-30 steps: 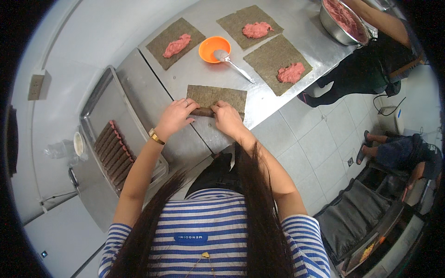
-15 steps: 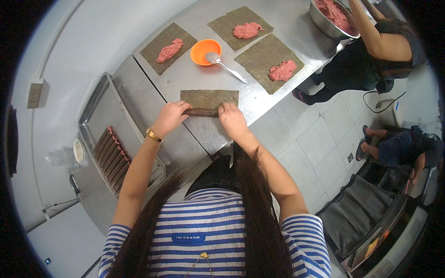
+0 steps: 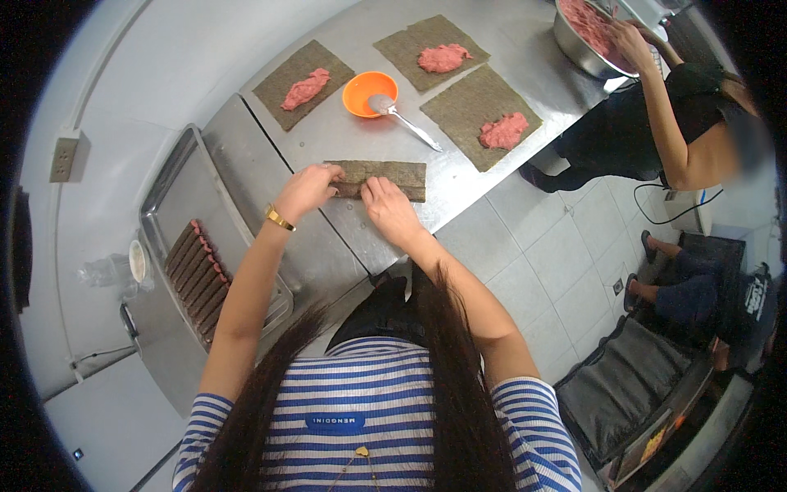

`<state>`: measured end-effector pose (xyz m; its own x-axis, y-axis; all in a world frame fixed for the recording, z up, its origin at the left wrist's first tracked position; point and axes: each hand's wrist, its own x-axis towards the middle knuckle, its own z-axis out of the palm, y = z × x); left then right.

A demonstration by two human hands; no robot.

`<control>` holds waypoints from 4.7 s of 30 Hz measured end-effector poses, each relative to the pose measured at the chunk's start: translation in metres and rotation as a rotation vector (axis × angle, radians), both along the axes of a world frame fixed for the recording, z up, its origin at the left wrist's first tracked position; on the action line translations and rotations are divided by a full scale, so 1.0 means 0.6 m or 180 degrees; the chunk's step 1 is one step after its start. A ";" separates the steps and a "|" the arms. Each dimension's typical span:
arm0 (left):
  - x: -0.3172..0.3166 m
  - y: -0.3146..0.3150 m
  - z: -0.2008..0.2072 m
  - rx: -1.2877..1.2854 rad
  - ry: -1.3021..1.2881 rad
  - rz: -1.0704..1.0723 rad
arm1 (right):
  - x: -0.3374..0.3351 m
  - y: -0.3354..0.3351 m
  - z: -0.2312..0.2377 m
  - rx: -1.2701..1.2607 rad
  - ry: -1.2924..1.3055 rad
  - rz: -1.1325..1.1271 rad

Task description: The person spreads a pink filling onto a sheet of nori using a spoon, then rolls the sheet into a cylinder. The finished roll is placed on a metal tray with other completed rolls. The process is repeated for additional sheets.

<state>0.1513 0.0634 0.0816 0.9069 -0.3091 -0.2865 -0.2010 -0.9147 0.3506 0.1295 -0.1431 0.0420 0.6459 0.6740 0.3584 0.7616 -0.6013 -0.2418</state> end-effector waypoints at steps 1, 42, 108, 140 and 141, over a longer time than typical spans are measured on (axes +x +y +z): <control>-0.004 -0.002 -0.002 0.0008 -0.0265 -0.0051 | 0.003 0.002 -0.004 -0.0017 0.0038 -0.0083; 0.010 -0.020 -0.010 0.0054 -0.0651 -0.0275 | 0.050 0.007 -0.031 0.0189 0.0214 -0.0084; -0.091 -0.090 -0.103 -0.1072 -0.1686 0.1353 | 0.217 0.080 -0.001 -0.0973 0.0056 0.1085; -0.092 -0.091 -0.101 -0.1035 -0.1618 0.1349 | 0.178 -0.009 0.048 -0.1007 0.0858 0.1193; -0.092 -0.090 -0.100 -0.1034 -0.1564 0.1355 | 0.184 -0.008 0.051 -0.0786 0.0665 0.1044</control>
<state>0.0962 0.0093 0.0214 0.9679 0.0992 0.2310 -0.0547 -0.8138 0.5785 0.2396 -0.1480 0.0728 0.4255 0.9038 0.0462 0.8715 -0.3954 -0.2901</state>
